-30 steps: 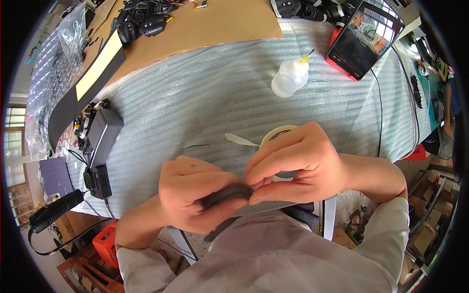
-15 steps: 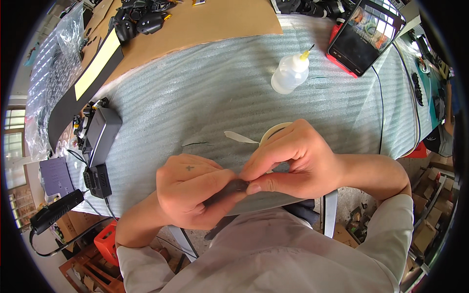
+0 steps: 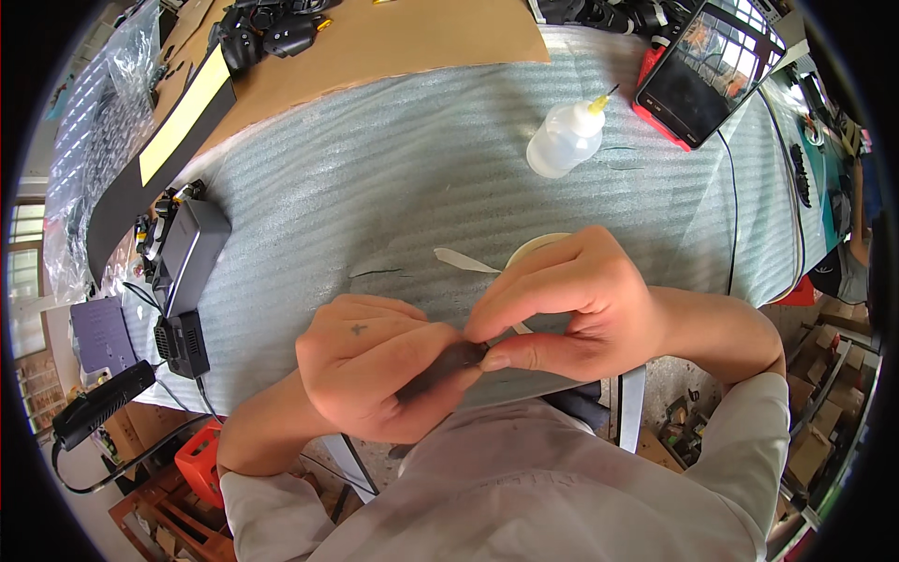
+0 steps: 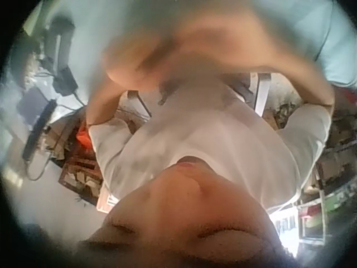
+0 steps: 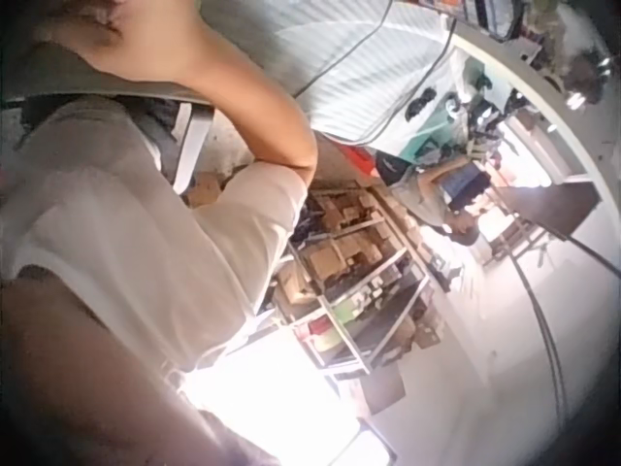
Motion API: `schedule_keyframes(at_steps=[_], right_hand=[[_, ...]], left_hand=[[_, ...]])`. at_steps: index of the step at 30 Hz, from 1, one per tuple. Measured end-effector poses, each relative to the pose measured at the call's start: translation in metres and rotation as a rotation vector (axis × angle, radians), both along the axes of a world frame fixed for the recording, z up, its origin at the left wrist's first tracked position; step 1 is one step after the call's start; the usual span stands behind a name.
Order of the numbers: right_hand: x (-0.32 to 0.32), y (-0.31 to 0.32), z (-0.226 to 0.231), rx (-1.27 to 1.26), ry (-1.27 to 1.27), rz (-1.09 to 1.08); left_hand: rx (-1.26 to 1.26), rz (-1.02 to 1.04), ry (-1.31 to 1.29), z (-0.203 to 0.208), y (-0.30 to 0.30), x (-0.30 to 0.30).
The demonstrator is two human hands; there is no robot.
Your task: The person assembles a mouse by inserting a circuit board and a battery into a mouse casing, then applies glue from a bottle to seal the casing.
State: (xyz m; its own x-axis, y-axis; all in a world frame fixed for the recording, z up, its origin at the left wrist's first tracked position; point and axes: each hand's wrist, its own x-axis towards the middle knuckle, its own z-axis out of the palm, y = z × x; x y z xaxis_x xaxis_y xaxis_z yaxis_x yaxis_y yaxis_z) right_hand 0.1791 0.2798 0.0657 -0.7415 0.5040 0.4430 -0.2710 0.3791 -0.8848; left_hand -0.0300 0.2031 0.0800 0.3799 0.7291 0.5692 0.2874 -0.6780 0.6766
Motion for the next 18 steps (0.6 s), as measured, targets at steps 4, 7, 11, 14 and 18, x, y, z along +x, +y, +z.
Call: schedule_keyframes(at_steps=[4, 7, 11, 14, 18], right_hand=[[-0.001, 0.000, 0.003, 0.004, 0.058, 0.022], [0.001, -0.002, 0.001, 0.102, 0.052, -0.130], [0.000, -0.011, -0.004, 0.153, 0.036, -0.233], [-0.001, -0.015, -0.004, 0.161, 0.091, -0.200], [-0.008, -0.018, -0.012, 0.160, 0.244, -0.134]], left_hand=[[0.064, -0.009, -0.031, -0.008, 0.006, -0.004], [-0.017, 0.004, 0.002, -0.008, 0.009, 0.000], [-0.211, 0.040, 0.050, 0.001, -0.006, -0.001], [-0.070, -0.090, -0.054, -0.011, 0.000, -0.002], [0.158, -0.068, 0.012, -0.006, 0.000, 0.004]])
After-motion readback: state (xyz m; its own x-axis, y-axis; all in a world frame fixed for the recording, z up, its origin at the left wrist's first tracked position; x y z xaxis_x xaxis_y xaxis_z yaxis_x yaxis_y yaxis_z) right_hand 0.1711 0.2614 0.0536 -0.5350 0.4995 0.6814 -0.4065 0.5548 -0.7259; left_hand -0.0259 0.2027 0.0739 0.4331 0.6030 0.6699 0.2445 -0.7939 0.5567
